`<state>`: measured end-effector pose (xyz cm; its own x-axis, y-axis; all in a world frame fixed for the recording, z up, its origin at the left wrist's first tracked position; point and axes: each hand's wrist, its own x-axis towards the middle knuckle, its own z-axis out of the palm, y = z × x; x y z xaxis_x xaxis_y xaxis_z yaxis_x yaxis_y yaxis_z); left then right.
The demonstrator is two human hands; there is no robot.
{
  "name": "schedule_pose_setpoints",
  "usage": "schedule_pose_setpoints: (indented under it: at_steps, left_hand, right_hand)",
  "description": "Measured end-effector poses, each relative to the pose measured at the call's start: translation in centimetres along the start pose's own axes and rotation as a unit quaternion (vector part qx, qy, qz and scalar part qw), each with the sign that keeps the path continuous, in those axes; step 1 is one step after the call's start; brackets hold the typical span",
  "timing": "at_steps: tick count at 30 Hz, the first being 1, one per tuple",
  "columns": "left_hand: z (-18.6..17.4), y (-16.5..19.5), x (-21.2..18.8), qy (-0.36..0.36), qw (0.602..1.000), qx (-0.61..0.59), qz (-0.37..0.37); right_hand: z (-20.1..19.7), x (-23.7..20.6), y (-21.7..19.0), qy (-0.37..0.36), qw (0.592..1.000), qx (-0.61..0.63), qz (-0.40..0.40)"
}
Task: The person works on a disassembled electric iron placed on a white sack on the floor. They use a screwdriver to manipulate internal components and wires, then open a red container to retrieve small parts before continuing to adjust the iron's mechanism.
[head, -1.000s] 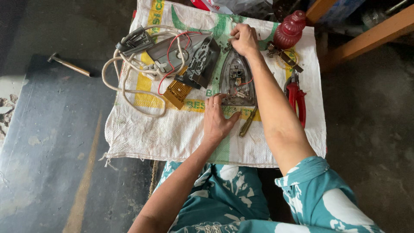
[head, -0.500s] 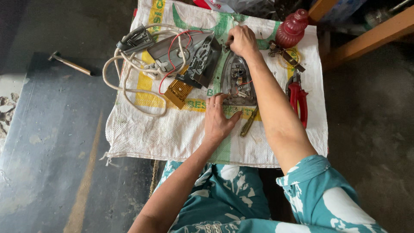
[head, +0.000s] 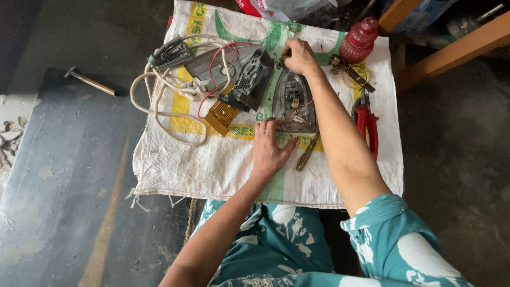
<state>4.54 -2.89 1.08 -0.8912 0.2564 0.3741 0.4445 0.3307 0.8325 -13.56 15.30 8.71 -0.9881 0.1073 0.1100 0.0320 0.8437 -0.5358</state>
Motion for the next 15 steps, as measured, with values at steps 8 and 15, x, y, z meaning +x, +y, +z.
schedule_pose_setpoints:
  at_steps: [8,15]
  left_hand:
    - [0.2,-0.7,0.2,0.017,1.0,0.005,0.014]
    - [-0.2,-1.5,0.3,0.019,1.0,0.013,0.02]
  right_hand:
    - [-4.0,-4.1,2.4,0.049,0.932,0.358,-0.006]
    - [-2.0,-15.8,1.8,0.156,0.802,0.574,0.062]
